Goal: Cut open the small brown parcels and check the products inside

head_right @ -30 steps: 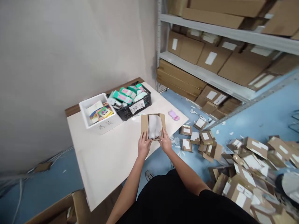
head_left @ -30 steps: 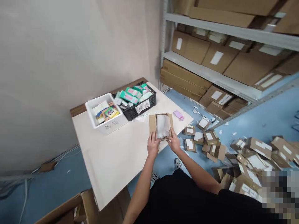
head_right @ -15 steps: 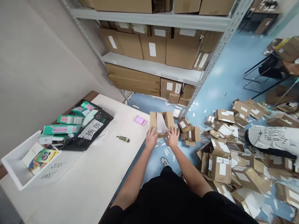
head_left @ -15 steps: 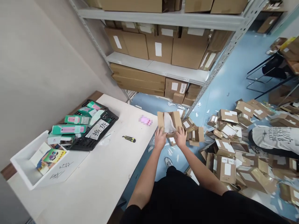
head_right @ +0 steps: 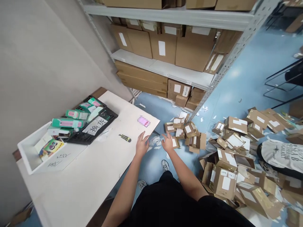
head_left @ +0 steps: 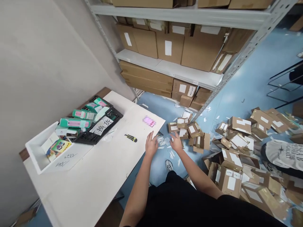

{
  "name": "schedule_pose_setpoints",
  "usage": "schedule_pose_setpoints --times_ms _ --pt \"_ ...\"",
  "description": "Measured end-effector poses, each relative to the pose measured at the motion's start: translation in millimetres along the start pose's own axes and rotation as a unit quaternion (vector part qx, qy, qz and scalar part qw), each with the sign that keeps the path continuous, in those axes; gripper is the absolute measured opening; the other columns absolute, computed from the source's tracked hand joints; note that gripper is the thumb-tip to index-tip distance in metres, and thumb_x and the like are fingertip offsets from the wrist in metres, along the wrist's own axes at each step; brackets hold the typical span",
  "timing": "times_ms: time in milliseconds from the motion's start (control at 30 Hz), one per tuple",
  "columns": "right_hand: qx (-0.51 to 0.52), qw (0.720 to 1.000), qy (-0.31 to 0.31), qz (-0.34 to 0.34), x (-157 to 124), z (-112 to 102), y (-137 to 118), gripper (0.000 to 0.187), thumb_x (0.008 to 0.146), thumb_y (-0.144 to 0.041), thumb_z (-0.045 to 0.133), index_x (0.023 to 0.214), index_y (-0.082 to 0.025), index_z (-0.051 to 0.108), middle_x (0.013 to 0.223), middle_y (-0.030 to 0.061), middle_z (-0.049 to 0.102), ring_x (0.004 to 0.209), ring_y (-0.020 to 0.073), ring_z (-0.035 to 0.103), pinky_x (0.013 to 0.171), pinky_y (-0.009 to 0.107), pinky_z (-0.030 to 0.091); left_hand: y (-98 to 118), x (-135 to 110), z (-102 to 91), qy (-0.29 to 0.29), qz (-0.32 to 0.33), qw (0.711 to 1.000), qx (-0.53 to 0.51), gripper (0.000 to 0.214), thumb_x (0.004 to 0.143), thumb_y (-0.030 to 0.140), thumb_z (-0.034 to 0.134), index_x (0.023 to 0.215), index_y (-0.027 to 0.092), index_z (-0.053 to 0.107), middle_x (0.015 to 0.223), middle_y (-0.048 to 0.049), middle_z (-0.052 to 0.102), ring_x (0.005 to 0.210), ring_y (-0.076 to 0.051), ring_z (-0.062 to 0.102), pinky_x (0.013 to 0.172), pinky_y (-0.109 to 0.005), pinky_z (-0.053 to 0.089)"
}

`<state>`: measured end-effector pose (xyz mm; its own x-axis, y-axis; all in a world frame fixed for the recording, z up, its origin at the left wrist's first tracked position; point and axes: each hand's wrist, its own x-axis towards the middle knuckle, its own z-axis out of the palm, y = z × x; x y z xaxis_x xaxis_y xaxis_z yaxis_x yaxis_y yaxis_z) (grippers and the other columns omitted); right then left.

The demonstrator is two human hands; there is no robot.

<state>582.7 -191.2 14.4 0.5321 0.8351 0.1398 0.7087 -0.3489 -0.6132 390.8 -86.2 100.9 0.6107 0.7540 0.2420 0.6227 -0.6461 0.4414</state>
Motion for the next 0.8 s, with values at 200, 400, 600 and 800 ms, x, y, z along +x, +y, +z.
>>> schedule_pose_setpoints --times_ms 200,400,600,800 --pt "0.045 0.99 -0.059 -0.123 3.4 31.6 -78.0 0.053 0.084 -0.014 0.061 0.136 -0.02 0.07 0.163 0.0124 0.043 0.151 0.0346 0.036 0.122 0.053 0.038 -37.1 -57.2 -42.4 0.036 -0.114 0.993 0.019 0.041 0.093 0.017 0.059 0.132 0.026 0.069 0.161 -0.0095 0.048 0.149 -0.033 0.043 0.122 -0.056 0.043" --pt "0.071 0.966 -0.088 -0.233 -16.5 54.4 -174.2 0.052 0.088 -0.017 0.059 0.139 -0.02 0.067 0.165 0.0118 0.04 0.153 0.0355 0.033 0.124 0.055 0.036 -68.4 -136.4 -88.7 0.09 -0.182 0.977 0.058 0.043 0.094 0.017 0.056 0.135 0.025 0.066 0.162 -0.0106 0.046 0.151 -0.033 0.04 0.122 -0.056 0.043" --pt "0.119 0.913 -0.154 -0.36 -101.0 104.9 -278.1 0.05 0.089 -0.019 0.056 0.138 -0.017 0.065 0.162 0.0158 0.043 0.148 0.0351 0.037 0.121 0.058 0.039 -102.3 -253.4 -146.9 0.15 -0.29 0.943 0.068 0.051 0.093 0.017 0.057 0.144 0.024 0.059 0.161 -0.0123 0.046 0.151 -0.034 0.039 0.119 -0.056 0.044" --pt "0.157 0.823 -0.249 -0.486 -238.5 169.8 -384.4 0.053 0.088 -0.021 0.057 0.14 -0.018 0.061 0.163 0.0169 0.04 0.149 0.0367 0.037 0.119 0.063 0.038 -127.8 -411.5 -206.0 0.226 -0.424 0.873 0.079 0.06 0.091 0.017 0.06 0.15 0.027 0.054 0.164 -0.0102 0.043 0.153 -0.033 0.035 0.121 -0.056 0.04"
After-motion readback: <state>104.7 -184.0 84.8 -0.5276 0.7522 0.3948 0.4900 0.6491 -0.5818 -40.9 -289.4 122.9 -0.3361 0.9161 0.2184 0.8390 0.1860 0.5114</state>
